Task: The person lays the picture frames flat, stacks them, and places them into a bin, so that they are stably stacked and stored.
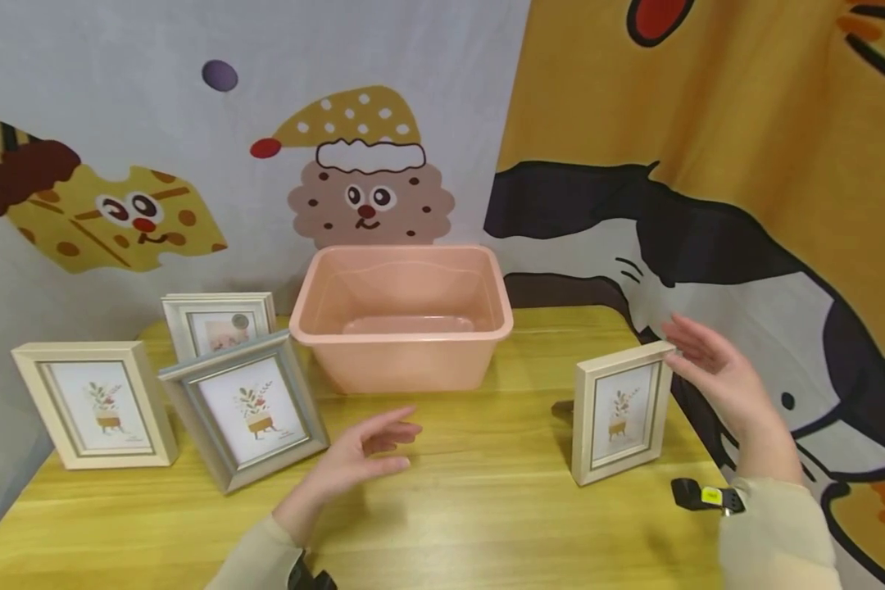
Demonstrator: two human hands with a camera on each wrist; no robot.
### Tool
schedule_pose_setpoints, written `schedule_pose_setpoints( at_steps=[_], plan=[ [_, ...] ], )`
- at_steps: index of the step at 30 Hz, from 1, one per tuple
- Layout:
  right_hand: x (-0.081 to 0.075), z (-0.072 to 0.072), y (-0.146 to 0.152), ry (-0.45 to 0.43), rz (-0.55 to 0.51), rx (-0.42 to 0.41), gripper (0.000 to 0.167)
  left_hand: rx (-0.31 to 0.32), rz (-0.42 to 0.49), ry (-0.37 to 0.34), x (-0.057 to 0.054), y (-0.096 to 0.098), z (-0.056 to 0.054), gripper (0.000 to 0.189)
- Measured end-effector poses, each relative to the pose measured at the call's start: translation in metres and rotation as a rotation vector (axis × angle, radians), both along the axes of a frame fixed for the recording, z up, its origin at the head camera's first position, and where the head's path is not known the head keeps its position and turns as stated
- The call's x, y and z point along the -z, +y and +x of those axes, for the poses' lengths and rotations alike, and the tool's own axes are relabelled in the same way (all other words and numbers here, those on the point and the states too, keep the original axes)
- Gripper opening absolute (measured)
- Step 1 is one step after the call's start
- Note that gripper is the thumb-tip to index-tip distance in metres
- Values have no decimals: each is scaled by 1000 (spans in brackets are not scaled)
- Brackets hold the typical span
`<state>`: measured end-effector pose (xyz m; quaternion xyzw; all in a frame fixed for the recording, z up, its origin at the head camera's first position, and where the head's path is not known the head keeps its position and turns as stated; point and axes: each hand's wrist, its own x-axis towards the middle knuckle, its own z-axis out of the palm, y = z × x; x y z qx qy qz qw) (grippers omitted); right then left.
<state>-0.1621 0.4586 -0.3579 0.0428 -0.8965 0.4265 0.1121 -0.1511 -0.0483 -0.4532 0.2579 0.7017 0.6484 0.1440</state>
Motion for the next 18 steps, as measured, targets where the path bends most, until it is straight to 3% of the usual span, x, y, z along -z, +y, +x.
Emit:
schedule_pose_setpoints(
  at_steps=[4,12,18],
  plan=[
    [10,-2,10,-58,-28,-10,66,56,39,-35,5,4,-5,70],
    [30,-11,18,-182,-108,2,69,79,33,-42,15,18,-9,72],
    [37,-12,21,-166,-255,-53,61,69,6,-30,21,29,-6,72]
  ],
)
